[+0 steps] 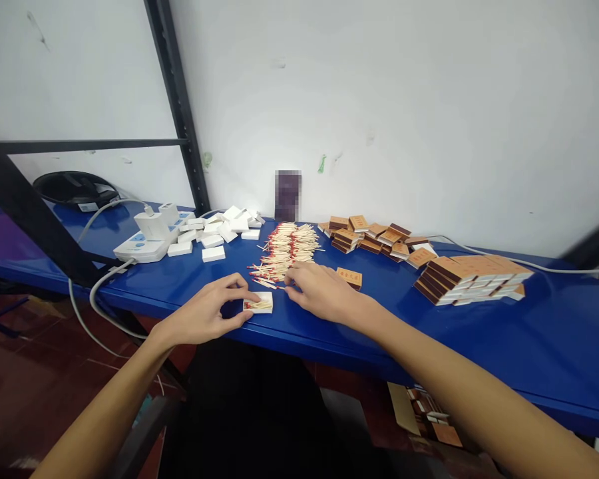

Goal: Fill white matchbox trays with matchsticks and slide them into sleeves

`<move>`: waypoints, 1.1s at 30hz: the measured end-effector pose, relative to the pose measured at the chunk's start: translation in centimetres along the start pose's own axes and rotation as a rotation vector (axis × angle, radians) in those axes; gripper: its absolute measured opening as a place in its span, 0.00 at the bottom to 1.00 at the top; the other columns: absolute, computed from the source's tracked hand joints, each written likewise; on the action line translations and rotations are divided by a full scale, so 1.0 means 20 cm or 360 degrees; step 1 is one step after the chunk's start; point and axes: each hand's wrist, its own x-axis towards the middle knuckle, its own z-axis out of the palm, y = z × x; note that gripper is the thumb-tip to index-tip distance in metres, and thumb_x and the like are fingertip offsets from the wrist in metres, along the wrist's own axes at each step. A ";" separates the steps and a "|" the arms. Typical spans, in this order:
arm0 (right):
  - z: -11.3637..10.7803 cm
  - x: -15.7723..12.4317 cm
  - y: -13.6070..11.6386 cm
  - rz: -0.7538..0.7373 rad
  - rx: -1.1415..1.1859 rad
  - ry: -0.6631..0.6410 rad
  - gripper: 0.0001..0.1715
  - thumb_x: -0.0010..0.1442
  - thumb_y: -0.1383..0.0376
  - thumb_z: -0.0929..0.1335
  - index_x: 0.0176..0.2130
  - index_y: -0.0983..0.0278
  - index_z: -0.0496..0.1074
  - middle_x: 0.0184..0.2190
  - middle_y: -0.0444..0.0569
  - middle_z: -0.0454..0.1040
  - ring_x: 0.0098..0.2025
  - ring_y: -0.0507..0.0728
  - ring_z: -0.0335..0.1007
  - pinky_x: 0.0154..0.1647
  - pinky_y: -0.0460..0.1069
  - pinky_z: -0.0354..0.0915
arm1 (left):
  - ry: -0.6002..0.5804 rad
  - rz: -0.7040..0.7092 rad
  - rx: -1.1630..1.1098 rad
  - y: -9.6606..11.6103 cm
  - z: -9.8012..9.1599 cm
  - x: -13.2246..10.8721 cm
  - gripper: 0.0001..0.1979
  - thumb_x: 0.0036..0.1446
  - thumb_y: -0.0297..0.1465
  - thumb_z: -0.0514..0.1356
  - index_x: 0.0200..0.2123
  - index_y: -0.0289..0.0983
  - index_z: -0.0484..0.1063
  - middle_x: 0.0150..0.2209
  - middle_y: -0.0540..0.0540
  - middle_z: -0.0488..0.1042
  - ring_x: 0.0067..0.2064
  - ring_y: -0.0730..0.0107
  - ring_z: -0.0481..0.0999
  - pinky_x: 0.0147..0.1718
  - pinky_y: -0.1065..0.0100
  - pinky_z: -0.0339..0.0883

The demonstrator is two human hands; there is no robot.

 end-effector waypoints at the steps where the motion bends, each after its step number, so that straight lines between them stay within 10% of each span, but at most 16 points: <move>1: 0.01 0.00 0.00 0.0029 -0.0027 -0.0025 0.07 0.64 0.65 0.64 0.38 0.63 0.72 0.37 0.51 0.74 0.38 0.57 0.68 0.36 0.50 0.57 | -0.0014 0.0010 -0.0003 0.00 0.00 0.00 0.12 0.63 0.35 0.57 0.48 0.41 0.75 0.42 0.46 0.69 0.44 0.63 0.71 0.46 0.64 0.63; 33: 0.05 0.21 -0.08 0.0014 0.0176 -0.0157 0.10 0.62 0.63 0.65 0.31 0.63 0.72 0.27 0.47 0.73 0.28 0.53 0.65 0.27 0.47 0.53 | -0.0001 0.0002 -0.0255 -0.02 -0.02 -0.01 0.06 0.55 0.33 0.65 0.37 0.40 0.77 0.40 0.47 0.72 0.37 0.68 0.73 0.39 0.67 0.66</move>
